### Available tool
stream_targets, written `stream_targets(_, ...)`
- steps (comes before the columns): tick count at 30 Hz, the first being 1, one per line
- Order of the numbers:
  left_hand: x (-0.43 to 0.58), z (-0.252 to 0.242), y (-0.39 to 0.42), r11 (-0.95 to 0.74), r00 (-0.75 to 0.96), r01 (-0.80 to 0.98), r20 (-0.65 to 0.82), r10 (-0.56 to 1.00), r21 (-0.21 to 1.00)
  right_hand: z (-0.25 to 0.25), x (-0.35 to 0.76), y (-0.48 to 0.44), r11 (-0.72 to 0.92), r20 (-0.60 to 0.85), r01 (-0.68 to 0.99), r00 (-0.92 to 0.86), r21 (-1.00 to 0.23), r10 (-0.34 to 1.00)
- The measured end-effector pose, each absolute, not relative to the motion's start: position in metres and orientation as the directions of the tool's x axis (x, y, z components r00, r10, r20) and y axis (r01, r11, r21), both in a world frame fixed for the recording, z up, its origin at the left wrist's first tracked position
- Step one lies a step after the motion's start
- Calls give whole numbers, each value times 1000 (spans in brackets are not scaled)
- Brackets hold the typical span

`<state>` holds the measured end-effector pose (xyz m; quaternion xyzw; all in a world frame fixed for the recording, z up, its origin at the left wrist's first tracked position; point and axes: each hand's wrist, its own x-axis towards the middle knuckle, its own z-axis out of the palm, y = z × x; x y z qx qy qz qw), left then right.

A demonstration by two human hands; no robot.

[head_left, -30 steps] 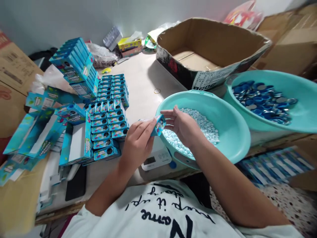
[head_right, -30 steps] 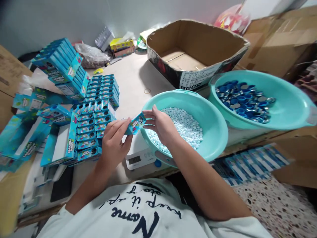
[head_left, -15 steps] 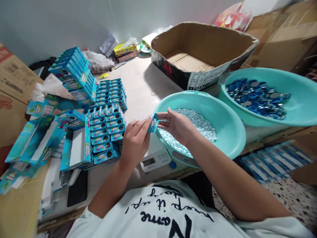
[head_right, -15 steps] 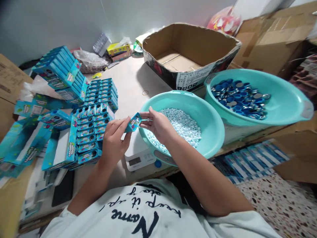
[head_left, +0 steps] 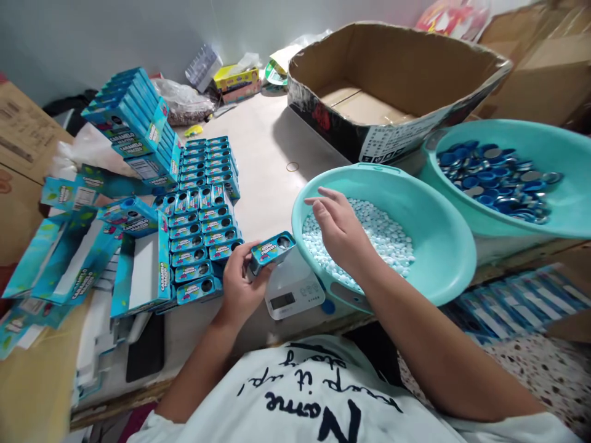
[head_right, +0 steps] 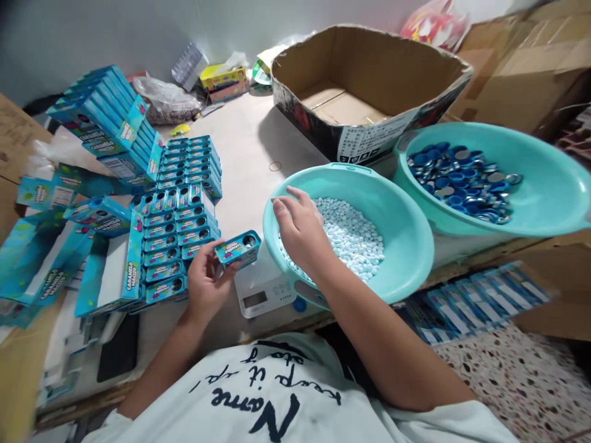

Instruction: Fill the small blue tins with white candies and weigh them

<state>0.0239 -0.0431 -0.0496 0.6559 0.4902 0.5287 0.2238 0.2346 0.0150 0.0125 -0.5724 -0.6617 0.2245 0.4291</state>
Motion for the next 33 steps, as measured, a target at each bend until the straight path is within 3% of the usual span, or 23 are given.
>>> stream_targets(2, 28, -63, -41, -362, -66, 289, 396, 916, 886, 13, 234, 15, 252, 306, 562, 1, -788, 952)
stream_targets(5, 34, -73, -39, -382, -82, 197, 404, 911, 903, 14, 235, 14, 245, 285, 599, -29, -762, 958)
stream_targets(9, 31, -70, -39, -421, -46, 230, 442, 896, 877, 12, 235, 11, 220, 212, 689, -98, -691, 972)
stream_targets(14, 24, -64, -43, -444, 2, 276, 461, 887, 853, 12, 231, 6, 286, 205, 687, -200, -668, 958)
stream_targets(22, 19, -66, -48, -636, 54, 374, 669, 741, 675, 16, 230, 4, 298, 211, 686, -210, -664, 955)
stream_targets(33, 17, -58, -51, -585, -25, 388, 642, 766, 713, 11, 227, 6, 295, 182, 706, -233, -644, 955)
